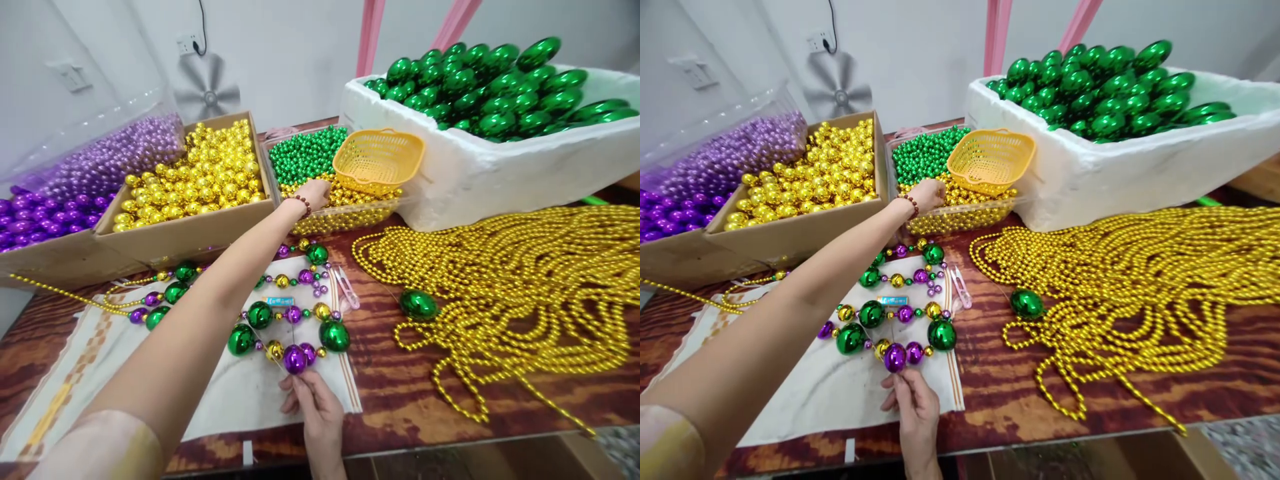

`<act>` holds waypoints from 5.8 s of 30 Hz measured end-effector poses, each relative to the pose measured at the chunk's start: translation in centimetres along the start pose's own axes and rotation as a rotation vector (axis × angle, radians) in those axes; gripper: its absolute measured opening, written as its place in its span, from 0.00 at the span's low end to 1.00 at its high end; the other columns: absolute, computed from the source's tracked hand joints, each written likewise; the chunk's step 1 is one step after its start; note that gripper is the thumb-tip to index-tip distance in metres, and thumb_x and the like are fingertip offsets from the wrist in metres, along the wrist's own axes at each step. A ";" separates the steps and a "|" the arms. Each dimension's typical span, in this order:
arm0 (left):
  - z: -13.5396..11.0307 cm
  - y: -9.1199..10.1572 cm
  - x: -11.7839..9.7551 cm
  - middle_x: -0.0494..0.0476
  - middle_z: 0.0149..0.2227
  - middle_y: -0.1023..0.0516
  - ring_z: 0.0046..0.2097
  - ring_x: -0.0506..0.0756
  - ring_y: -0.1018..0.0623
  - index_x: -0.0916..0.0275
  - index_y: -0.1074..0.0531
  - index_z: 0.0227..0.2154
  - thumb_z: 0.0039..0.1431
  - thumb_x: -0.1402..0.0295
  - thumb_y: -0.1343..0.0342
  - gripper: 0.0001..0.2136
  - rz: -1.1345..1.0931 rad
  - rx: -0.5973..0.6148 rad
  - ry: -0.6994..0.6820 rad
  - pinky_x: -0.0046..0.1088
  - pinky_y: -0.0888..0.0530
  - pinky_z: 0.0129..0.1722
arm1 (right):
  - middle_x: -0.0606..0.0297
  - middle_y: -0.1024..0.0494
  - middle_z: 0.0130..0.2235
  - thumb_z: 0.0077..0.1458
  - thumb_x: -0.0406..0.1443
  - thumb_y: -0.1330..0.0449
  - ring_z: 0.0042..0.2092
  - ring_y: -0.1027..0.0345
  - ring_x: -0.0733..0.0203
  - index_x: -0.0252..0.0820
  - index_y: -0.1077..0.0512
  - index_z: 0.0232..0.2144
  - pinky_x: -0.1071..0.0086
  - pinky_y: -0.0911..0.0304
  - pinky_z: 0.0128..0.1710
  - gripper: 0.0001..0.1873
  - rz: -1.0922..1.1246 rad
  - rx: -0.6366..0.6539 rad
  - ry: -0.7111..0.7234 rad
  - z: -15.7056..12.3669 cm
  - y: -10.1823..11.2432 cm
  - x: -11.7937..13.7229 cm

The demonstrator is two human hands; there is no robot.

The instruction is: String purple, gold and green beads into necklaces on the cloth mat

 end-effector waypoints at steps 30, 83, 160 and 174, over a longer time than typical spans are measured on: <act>-35.5 -2.5 5.9 0.54 0.32 0.21 0.33 0.50 0.20 0.65 0.26 0.33 0.62 0.69 0.42 0.04 -2.209 -0.305 0.710 0.33 0.21 0.44 | 0.66 0.21 0.24 0.60 0.38 0.40 0.22 0.27 0.63 0.40 0.23 0.37 0.72 0.30 0.23 0.08 -0.223 0.212 0.130 -0.3 -5.8 5.2; -29.3 8.0 -0.1 0.54 0.25 0.26 0.27 0.49 0.32 0.65 0.25 0.23 0.62 0.69 0.50 0.14 -0.455 -0.086 -0.267 0.26 0.39 0.32 | 0.67 0.21 0.30 0.52 0.48 0.33 0.26 0.27 0.67 0.42 0.28 0.31 0.76 0.35 0.22 0.17 0.139 0.050 0.306 10.5 -7.8 16.0; -21.3 -6.9 -10.1 0.62 0.48 0.27 0.50 0.62 0.33 0.61 0.27 0.48 0.63 0.51 0.48 0.21 -0.010 0.226 -0.637 0.38 0.37 0.50 | 0.65 0.21 0.31 0.66 0.31 0.47 0.29 0.27 0.65 0.42 0.24 0.40 0.72 0.29 0.30 0.10 0.007 -0.024 0.341 -1.1 -1.3 2.6; -14.4 -9.9 -20.9 0.69 0.55 0.32 0.52 0.65 0.29 0.63 0.37 0.61 0.63 0.58 0.45 0.26 -0.035 0.174 -0.635 0.39 0.33 0.46 | 0.65 0.23 0.30 0.62 0.24 0.50 0.32 0.27 0.63 0.43 0.27 0.42 0.69 0.31 0.31 0.16 -0.203 -0.051 0.613 -3.0 -1.2 5.2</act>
Point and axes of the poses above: each hand's wrist, its own z-axis towards the middle knuckle, its own y-axis out of the back of the hand, x = y × z, the point moved 8 cm from there along z, towards the middle knuckle
